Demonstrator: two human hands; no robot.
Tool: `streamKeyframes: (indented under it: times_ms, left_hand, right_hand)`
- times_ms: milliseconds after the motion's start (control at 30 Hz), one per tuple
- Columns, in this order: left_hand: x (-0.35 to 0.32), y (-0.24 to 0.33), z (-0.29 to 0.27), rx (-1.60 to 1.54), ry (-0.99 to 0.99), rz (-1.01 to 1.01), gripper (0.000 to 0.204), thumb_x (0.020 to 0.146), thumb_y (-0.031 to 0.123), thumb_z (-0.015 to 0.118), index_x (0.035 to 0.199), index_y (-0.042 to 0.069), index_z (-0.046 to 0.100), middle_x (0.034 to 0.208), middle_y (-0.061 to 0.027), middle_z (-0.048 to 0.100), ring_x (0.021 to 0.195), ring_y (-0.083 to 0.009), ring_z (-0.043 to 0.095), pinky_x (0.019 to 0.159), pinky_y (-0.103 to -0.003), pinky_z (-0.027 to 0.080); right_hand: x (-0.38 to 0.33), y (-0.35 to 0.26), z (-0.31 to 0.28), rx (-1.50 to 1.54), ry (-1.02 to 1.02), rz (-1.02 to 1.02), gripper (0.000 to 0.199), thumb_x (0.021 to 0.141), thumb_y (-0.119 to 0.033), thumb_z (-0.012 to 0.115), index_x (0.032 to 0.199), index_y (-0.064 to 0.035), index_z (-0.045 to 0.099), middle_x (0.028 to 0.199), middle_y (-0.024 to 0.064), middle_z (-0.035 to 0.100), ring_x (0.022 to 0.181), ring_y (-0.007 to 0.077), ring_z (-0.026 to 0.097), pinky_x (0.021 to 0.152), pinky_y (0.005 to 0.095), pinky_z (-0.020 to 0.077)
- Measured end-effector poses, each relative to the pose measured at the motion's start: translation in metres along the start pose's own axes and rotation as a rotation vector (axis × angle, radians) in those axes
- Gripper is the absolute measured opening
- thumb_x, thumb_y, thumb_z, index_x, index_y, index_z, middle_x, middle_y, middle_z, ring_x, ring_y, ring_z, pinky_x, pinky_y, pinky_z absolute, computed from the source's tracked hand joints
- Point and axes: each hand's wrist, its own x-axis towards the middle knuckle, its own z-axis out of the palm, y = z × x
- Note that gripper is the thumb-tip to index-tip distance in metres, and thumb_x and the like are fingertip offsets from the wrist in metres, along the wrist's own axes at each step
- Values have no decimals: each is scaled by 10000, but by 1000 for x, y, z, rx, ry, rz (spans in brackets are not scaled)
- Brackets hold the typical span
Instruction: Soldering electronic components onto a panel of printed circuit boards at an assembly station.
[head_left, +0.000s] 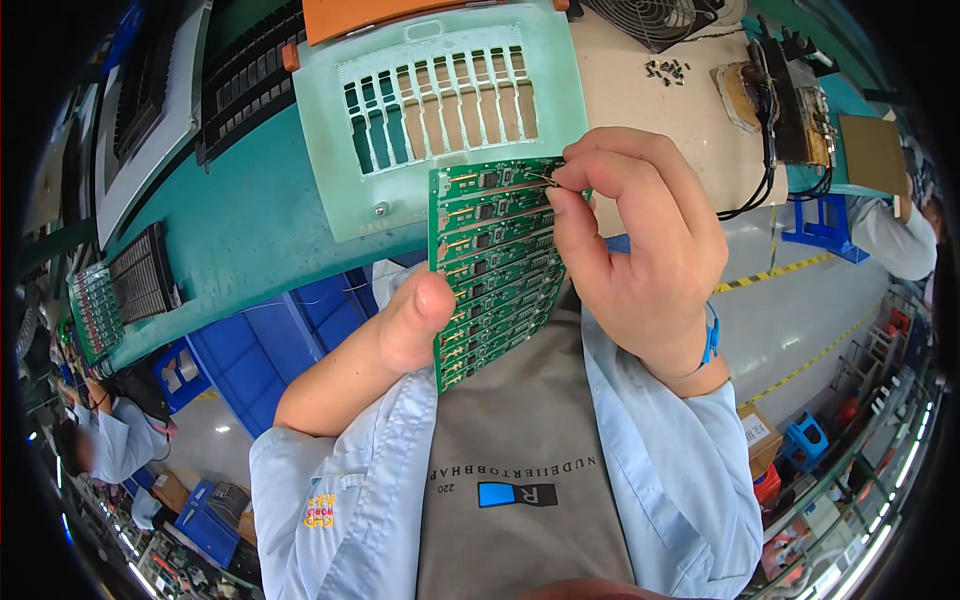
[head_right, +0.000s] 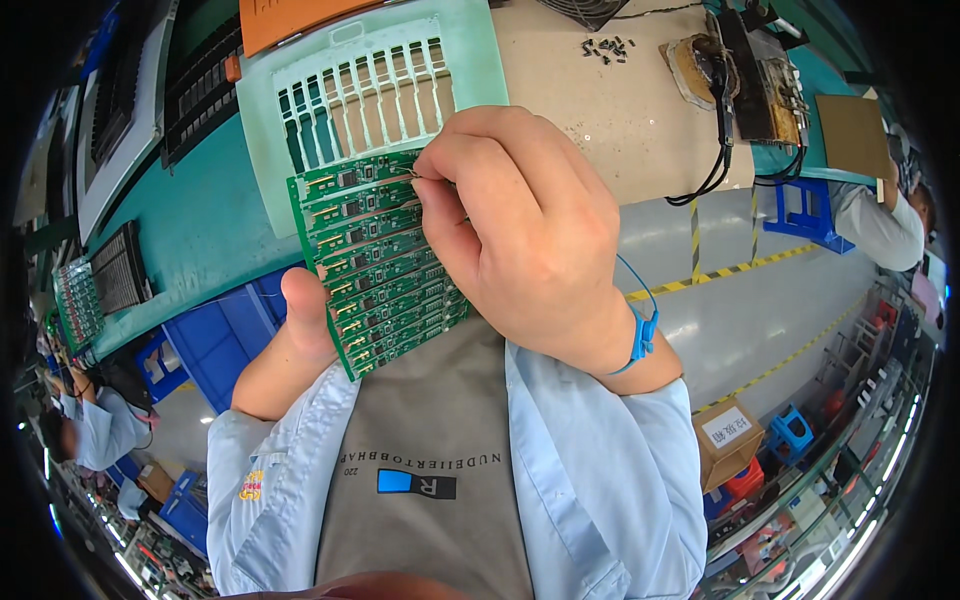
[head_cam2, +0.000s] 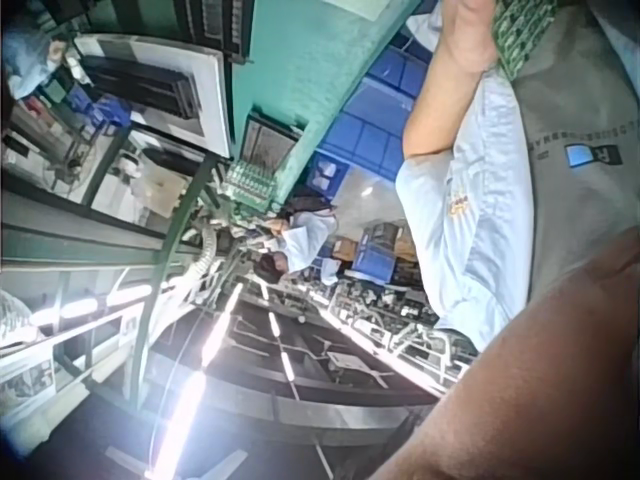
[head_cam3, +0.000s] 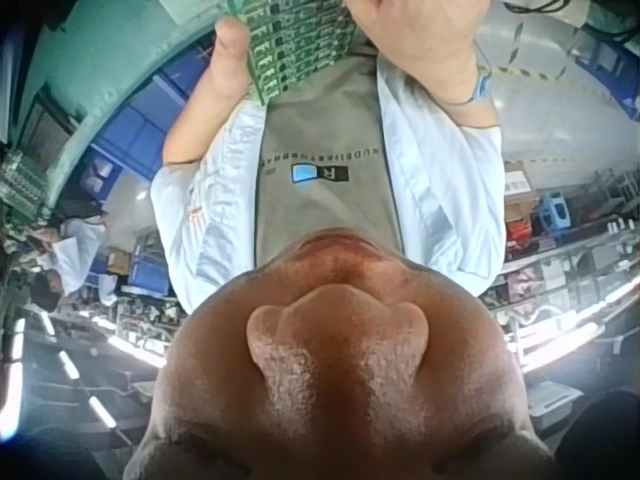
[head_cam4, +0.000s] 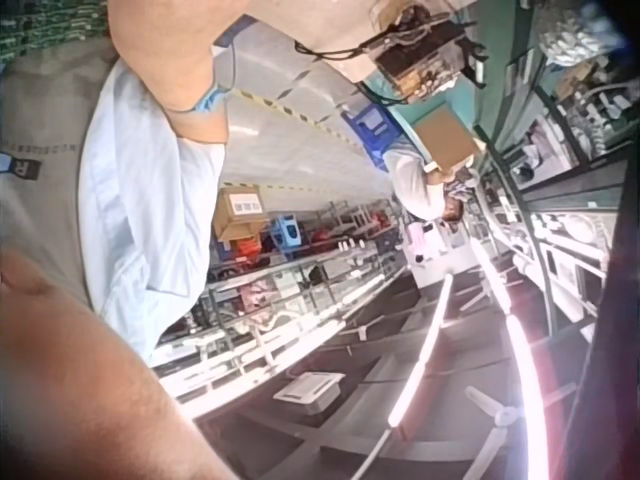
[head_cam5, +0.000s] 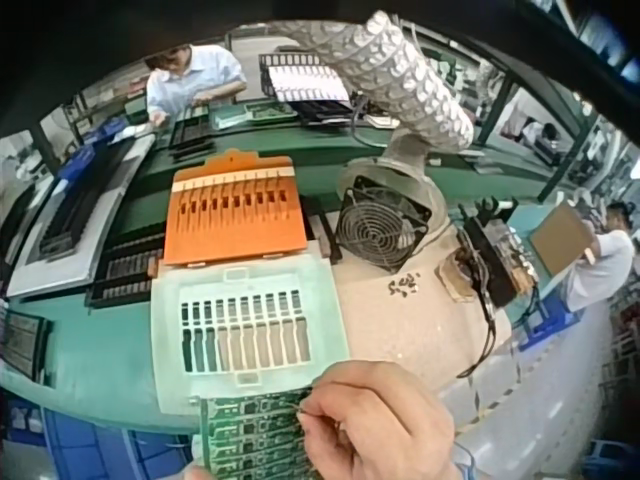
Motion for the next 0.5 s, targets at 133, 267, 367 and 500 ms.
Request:
streamKeyframes:
  times_ms: [133, 267, 367, 500]
  left_hand:
    - [0, -3, 0, -7, 3, 41, 1074, 911, 757, 565, 1592, -23, 277, 1536, -175, 473, 1353, -279, 515, 1120, -418, 436]
    - [-2, -3, -6, 57, -36, 28, 1027, 934, 730, 547, 1580, -29, 299, 1507, -180, 497, 1319, -283, 534, 1089, -407, 448]
    - [-3, -4, -6, 57, -35, 29, 1019, 936, 727, 543, 1576, -30, 305, 1499, -181, 501, 1305, -283, 539, 1078, -400, 451]
    - [-4, -4, -3, 58, -25, 30, 1014, 937, 726, 540, 1571, -32, 313, 1486, -180, 509, 1284, -280, 547, 1061, -389, 455]
  right_hand:
    - [0, -1, -1, -20, -10, 6, 223, 713, 78, 729, 907, -19, 679, 972, 99, 707, 801, 220, 646, 707, 295, 528]
    - [-1, -1, -1, -4, -18, -7, 220, 717, 78, 729, 908, -19, 678, 976, 98, 707, 804, 217, 646, 706, 293, 528]
    - [-1, 0, 3, 13, 25, -19, 221, 701, 74, 735, 886, -28, 669, 954, 77, 686, 748, 209, 604, 660, 294, 502]
    - [-1, 0, 5, 35, 67, -24, 225, 685, 73, 741, 863, -38, 660, 931, 57, 665, 693, 201, 562, 614, 293, 475]
